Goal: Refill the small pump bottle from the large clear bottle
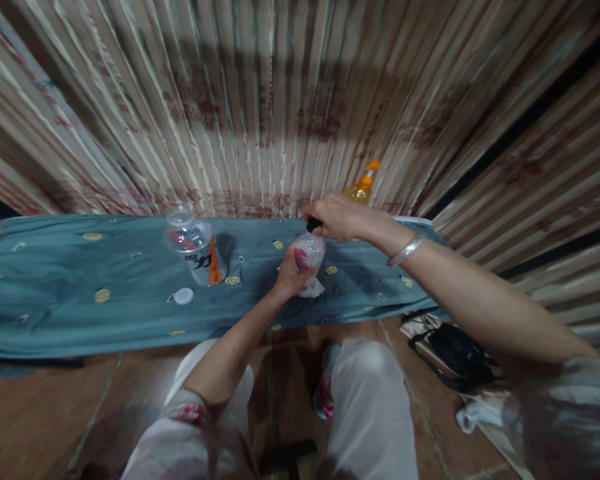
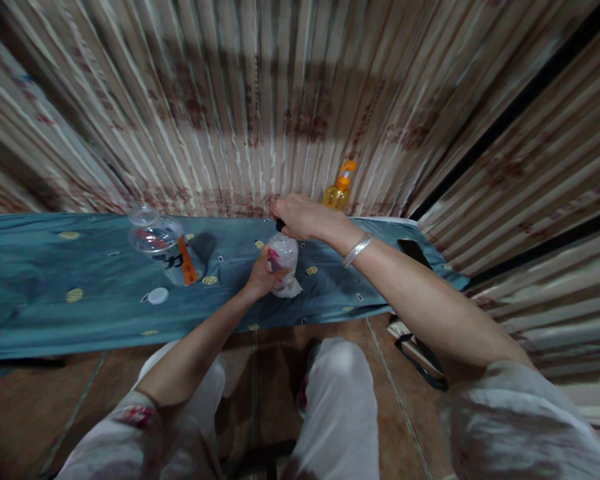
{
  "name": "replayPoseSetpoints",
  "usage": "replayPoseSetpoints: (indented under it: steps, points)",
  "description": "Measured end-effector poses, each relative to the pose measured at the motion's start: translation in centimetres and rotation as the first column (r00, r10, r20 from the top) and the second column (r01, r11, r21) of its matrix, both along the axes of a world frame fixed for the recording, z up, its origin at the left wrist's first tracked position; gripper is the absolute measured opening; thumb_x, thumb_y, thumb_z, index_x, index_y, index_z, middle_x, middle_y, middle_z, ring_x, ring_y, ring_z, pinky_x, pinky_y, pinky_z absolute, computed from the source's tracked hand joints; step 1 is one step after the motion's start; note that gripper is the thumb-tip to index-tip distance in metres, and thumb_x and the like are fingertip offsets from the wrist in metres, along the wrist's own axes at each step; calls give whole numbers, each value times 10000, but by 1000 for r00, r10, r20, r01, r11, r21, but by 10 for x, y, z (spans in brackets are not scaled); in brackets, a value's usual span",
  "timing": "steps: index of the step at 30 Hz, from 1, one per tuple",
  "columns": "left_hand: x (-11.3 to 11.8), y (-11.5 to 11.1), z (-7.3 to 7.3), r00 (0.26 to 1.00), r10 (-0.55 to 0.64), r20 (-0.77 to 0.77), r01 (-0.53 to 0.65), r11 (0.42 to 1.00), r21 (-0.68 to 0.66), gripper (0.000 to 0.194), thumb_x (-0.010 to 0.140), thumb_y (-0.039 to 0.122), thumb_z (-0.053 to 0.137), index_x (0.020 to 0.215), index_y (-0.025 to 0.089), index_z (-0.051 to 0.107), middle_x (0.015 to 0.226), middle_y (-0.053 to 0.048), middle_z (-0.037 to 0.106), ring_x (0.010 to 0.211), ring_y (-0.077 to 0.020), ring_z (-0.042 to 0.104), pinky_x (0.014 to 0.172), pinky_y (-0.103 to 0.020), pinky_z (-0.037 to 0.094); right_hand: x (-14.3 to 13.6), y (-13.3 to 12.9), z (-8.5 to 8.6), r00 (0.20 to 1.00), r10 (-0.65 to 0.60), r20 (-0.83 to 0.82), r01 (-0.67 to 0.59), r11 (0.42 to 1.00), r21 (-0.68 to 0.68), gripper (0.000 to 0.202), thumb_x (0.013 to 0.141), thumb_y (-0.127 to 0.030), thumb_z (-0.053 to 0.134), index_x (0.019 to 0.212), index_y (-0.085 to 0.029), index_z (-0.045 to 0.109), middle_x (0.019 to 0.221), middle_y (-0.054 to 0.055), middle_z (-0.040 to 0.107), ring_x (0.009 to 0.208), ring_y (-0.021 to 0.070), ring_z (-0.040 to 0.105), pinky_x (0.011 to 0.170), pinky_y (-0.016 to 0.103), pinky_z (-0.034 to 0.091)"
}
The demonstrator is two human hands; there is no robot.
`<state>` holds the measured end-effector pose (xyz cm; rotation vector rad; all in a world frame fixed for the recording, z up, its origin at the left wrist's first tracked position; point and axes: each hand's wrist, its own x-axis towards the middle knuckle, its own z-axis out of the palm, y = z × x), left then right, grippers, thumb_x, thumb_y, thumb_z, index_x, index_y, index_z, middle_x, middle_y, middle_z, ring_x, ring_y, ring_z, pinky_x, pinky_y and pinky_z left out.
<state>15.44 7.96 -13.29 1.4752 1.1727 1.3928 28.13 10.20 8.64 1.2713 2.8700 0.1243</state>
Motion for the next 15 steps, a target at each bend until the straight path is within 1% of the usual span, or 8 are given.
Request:
replayPoseSetpoints:
  steps: [3,8,11,15]
  points:
    - [0,0,0,1000,9,-8,-10,1000,-21,765,586,244,885,1271,213,545,1164,-86,684,1118,-294,654,1024,-445,480,3,2,3,1000,14,5,-13,1000,-16,293,770,-73,717,1039,-183,753,942,69,761,991,257,702,861,326,501]
    - [1,-1,2,1000,-13,-4,13,1000,-10,750,617,257,869,1282,209,526,1168,-88,682,1101,-284,649,1015,-446,486,-3,-6,1,994,-14,106,17,1000,-24,314,787,-55,701,1068,-183,755,993,92,767,1003,263,709,837,322,514]
    - [2,-1,1,1000,-22,-4,22,1000,-8,752,614,277,874,1275,211,521,1169,-87,679,1081,-278,653,999,-438,494,-8,-12,3,981,-50,186,54,998,-20,303,818,-89,702,1108,-162,751,1052,118,769,1054,274,710,869,329,526]
    - [3,-1,-1,1000,-13,4,13,1000,5,754,611,297,875,1270,214,520,1172,-85,677,1075,-279,654,990,-443,494,-11,-18,10,959,-75,272,83,996,-16,300,885,-202,698,1173,-124,732,1134,167,760,1118,290,702,908,336,529]
